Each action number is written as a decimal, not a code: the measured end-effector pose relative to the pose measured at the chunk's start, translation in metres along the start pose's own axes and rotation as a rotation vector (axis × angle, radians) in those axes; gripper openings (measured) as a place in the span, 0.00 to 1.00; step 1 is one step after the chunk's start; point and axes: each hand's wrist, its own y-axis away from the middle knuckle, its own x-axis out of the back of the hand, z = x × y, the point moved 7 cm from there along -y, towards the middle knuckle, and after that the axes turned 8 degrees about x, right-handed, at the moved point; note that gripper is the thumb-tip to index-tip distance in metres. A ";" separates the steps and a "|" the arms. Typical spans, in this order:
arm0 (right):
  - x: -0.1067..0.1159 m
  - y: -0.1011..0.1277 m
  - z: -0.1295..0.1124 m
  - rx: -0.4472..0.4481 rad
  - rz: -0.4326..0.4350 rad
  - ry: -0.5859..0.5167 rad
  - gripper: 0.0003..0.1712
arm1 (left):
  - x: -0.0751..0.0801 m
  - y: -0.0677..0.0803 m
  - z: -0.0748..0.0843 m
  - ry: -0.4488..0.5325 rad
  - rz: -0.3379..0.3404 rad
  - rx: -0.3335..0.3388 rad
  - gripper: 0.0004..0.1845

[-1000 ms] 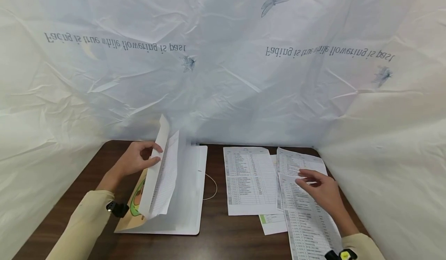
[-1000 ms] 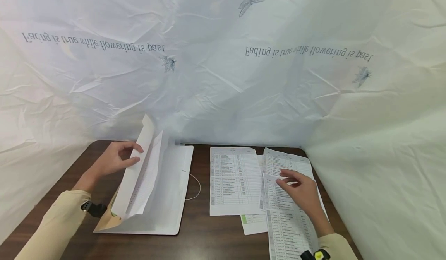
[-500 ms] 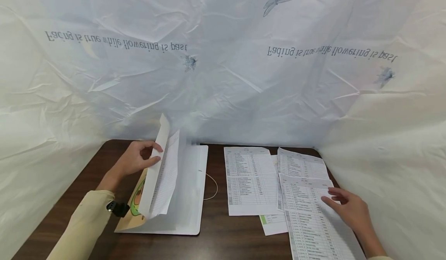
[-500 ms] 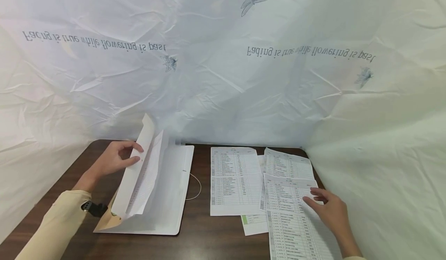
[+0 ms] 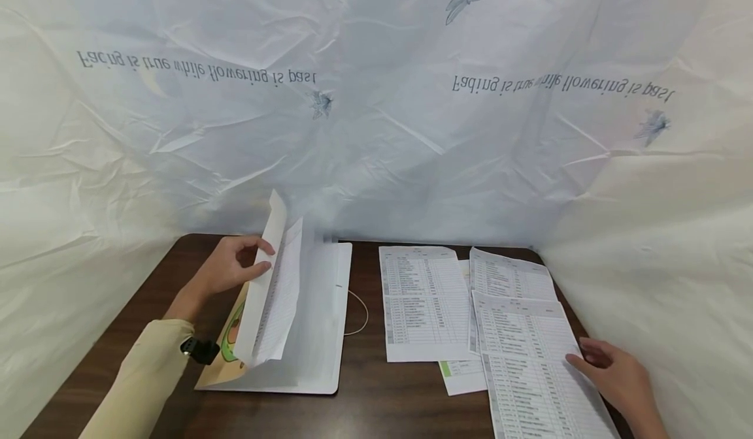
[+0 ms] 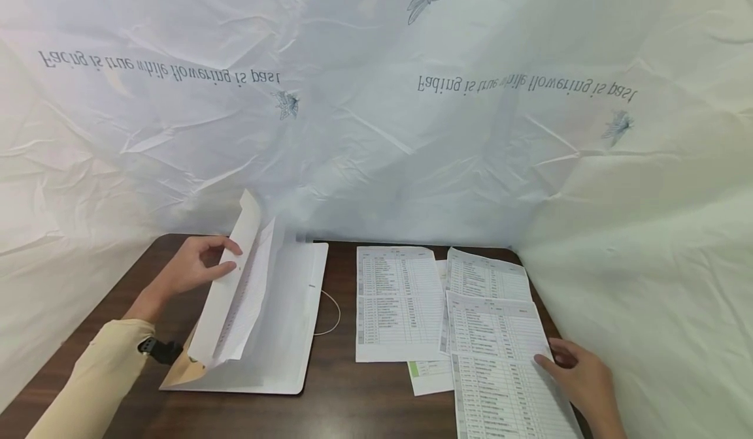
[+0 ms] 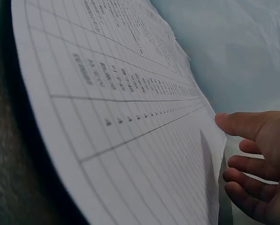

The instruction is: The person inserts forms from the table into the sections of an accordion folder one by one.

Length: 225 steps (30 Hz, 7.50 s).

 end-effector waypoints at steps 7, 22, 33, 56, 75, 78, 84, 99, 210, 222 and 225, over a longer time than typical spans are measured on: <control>-0.006 0.005 0.009 -0.019 -0.078 0.004 0.52 | -0.001 0.000 -0.001 -0.030 0.018 0.010 0.11; -0.013 0.007 0.018 -0.049 -0.163 -0.019 0.51 | 0.001 0.000 -0.001 0.007 0.009 0.003 0.10; -0.013 0.010 0.020 -0.065 -0.218 -0.034 0.48 | 0.000 0.000 -0.003 -0.011 0.015 0.011 0.11; 0.042 -0.006 -0.021 0.011 -0.251 -0.163 0.44 | 0.007 0.002 0.034 -0.002 0.026 0.023 0.08; 0.048 -0.023 -0.126 0.203 -0.018 -0.299 0.31 | 0.007 0.002 0.035 -0.008 0.030 0.009 0.08; 0.046 -0.025 -0.140 0.207 -0.015 -0.347 0.30 | 0.007 0.002 0.035 -0.007 0.029 0.011 0.08; 0.040 -0.027 -0.161 0.223 0.004 -0.446 0.28 | 0.008 0.002 0.035 -0.005 0.033 0.012 0.07; 0.008 -0.030 -0.208 0.254 0.013 -0.634 0.25 | 0.007 0.001 0.034 0.025 0.034 0.016 0.07; -0.145 0.003 -0.404 0.320 -0.359 -1.119 0.14 | 0.002 0.003 -0.007 0.034 0.023 0.033 0.10; -0.163 0.012 -0.421 0.337 -0.401 -1.114 0.16 | 0.002 0.003 -0.008 0.034 0.027 0.047 0.09; -0.168 0.013 -0.424 0.339 -0.410 -1.123 0.17 | 0.002 0.003 -0.007 0.034 0.027 0.044 0.09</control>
